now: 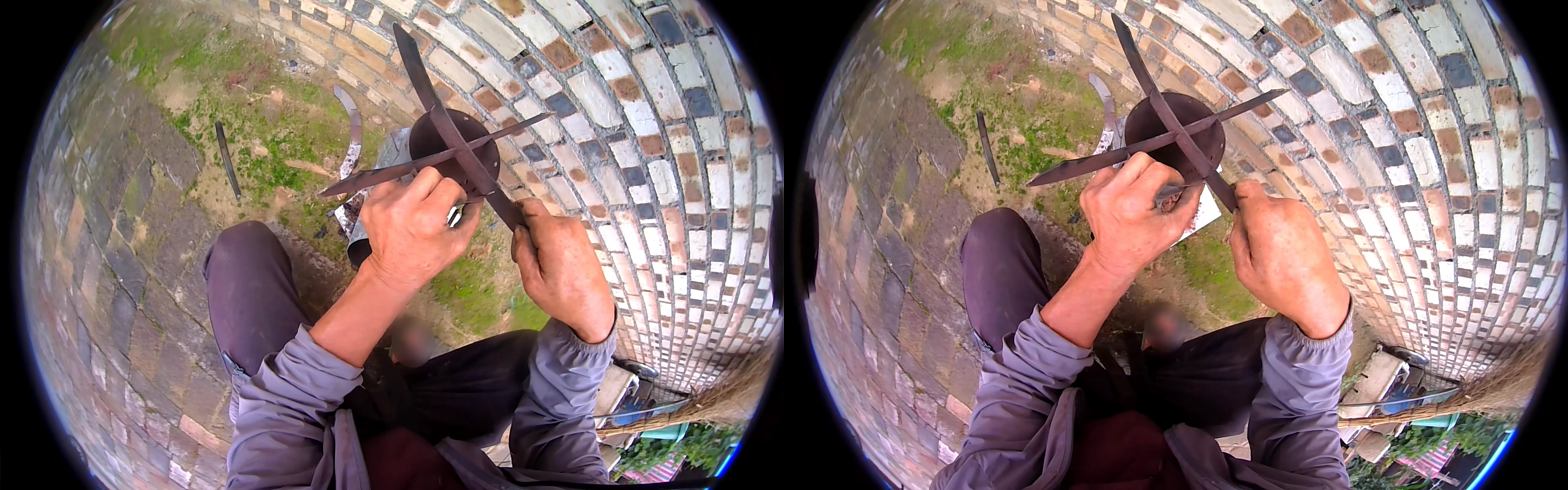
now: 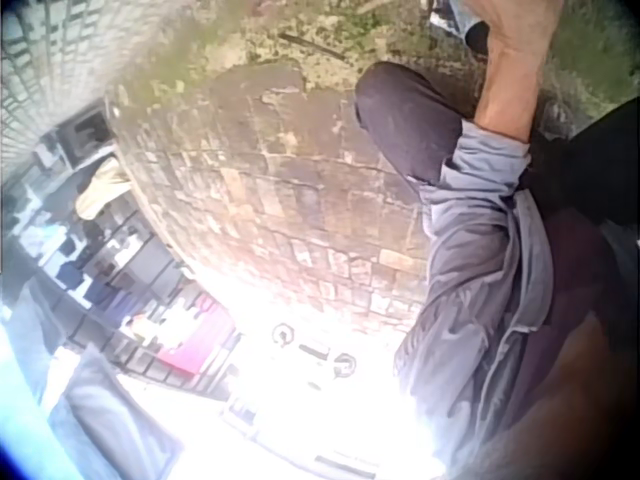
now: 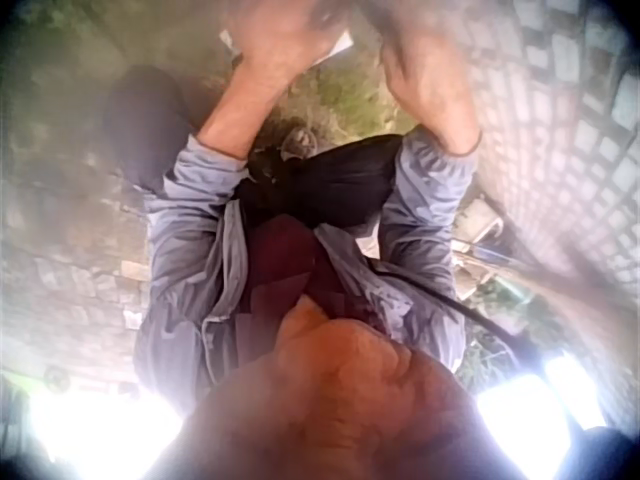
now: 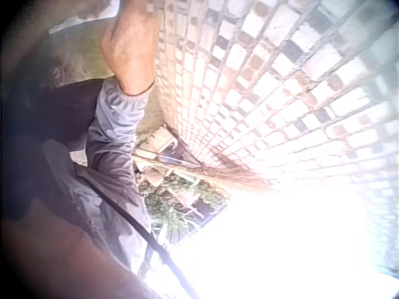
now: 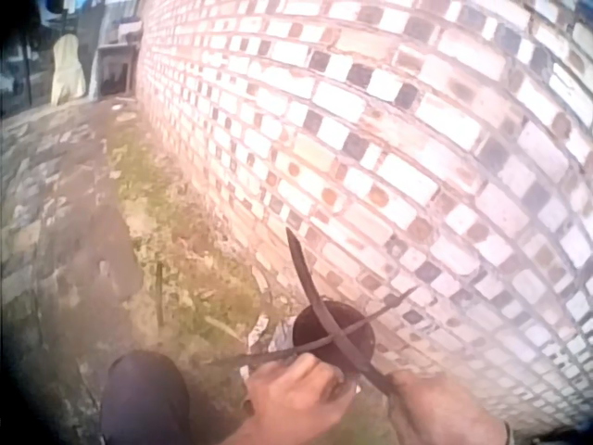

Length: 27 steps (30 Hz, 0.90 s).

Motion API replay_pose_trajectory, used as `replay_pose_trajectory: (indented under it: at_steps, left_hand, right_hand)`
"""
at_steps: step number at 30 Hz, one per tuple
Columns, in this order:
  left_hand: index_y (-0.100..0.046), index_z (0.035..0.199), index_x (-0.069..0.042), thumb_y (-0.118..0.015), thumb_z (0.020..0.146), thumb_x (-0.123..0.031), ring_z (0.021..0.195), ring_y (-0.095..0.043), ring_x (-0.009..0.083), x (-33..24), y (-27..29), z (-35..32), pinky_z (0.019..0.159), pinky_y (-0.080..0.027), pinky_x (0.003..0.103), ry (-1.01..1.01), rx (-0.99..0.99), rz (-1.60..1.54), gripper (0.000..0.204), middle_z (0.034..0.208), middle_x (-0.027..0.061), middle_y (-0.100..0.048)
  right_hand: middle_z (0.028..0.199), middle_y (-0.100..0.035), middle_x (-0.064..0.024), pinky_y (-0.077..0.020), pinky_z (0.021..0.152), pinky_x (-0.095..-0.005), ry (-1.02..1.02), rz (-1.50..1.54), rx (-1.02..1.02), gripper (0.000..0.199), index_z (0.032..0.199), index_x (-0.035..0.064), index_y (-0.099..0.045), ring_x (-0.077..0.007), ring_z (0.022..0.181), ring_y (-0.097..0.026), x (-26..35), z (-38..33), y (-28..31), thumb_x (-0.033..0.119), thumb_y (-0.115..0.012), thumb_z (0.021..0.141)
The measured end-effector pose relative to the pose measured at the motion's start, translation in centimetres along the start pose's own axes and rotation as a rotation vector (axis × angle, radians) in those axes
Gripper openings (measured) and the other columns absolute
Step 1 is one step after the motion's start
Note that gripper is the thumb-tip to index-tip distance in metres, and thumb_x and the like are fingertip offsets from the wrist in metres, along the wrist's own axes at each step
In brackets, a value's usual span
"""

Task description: The person sits on the ground and assembles a metal object by inserting and adjusting metal rods into a cylindrical container. They manipulate the rods to fit them securely into the container's openings.

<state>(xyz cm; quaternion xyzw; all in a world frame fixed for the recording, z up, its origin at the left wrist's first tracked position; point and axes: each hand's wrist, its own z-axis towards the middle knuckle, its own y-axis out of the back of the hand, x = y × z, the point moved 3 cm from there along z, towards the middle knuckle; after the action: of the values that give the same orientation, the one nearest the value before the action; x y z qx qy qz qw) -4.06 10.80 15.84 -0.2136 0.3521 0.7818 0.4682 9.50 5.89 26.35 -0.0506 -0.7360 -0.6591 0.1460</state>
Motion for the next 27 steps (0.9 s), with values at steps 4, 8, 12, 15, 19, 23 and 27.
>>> replay_pose_trajectory:
  at_steps: [4,8,12,15,19,23,27]
  left_hand:
    - [-0.059,0.065,-0.016,-0.083,0.060,-0.020,0.048,-0.052,0.0214,0.5,0.2,0.1,0.049,-0.041,0.033,-0.005,-0.046,-0.007,0.025,0.064,-0.0014,-0.050]
    - [-0.059,0.064,-0.016,-0.083,0.060,-0.014,0.049,-0.054,0.0211,0.3,0.5,0.5,0.049,-0.042,0.033,-0.004,-0.041,0.000,0.024,0.064,-0.0026,-0.056]
    - [-0.059,0.065,-0.016,-0.083,0.060,-0.014,0.048,-0.054,0.0212,0.4,0.3,0.2,0.049,-0.041,0.033,-0.024,-0.051,-0.004,0.024,0.064,-0.0026,-0.055]
    - [-0.061,0.066,-0.016,-0.083,0.060,-0.013,0.050,-0.055,0.0213,0.1,0.3,0.2,0.049,-0.042,0.033,-0.052,-0.036,-0.013,0.024,0.065,-0.0024,-0.055]
    - [-0.062,0.069,-0.016,-0.084,0.060,-0.013,0.052,-0.057,0.0215,0.0,0.1,0.0,0.050,-0.042,0.033,-0.102,0.007,-0.034,0.024,0.066,-0.0019,-0.056]
    - [-0.063,0.071,-0.015,-0.084,0.061,-0.013,0.054,-0.057,0.0214,-0.2,0.0,-0.1,0.052,-0.042,0.034,-0.091,0.041,-0.031,0.024,0.068,-0.0012,-0.056]
    - [-0.065,0.075,-0.015,-0.084,0.062,-0.013,0.059,-0.058,0.0215,0.3,0.3,-0.3,0.056,-0.043,0.034,-0.069,0.082,-0.009,0.024,0.071,-0.0011,-0.058]
  right_hand:
    - [0.064,-0.056,-0.0247,-0.0439,0.059,-0.0531,0.027,-0.016,0.004,0.015,0.096,-0.0045,-0.052,-0.0458,0.065,-0.059,0.6,0.4,0.1,0.001,-0.056,0.082]
    - [0.063,-0.056,-0.0241,-0.0436,0.059,-0.0529,0.070,-0.027,0.036,0.018,0.097,-0.0046,-0.051,-0.0454,0.065,-0.059,0.2,0.5,0.3,0.001,-0.057,0.082]
    - [0.062,-0.055,-0.0244,-0.0433,0.058,-0.0531,0.064,-0.041,0.054,0.017,0.096,-0.0050,-0.050,-0.0459,0.064,-0.058,0.2,0.4,0.2,0.001,-0.057,0.081]
    - [0.061,-0.054,-0.0252,-0.0435,0.057,-0.0533,0.060,-0.093,0.052,0.018,0.094,-0.0056,-0.049,-0.0464,0.064,-0.058,0.1,0.2,0.4,0.002,-0.058,0.081]
    - [0.061,-0.054,-0.0255,-0.0438,0.058,-0.0538,0.086,-0.126,0.092,0.017,0.093,-0.0062,-0.049,-0.0463,0.064,-0.058,-0.3,0.2,1.0,0.002,-0.058,0.080]
    - [0.066,-0.058,-0.0274,-0.0456,0.061,-0.0530,0.129,-0.095,0.141,0.025,0.098,-0.0087,-0.052,-0.0470,0.068,-0.060,-0.7,1.4,1.7,0.008,-0.063,0.083]
    - [0.070,-0.061,-0.0280,-0.0483,0.064,-0.0521,0.096,0.050,0.038,0.031,0.102,-0.0080,-0.056,-0.0471,0.075,-0.062,0.0,4.1,1.9,0.016,-0.066,0.085]
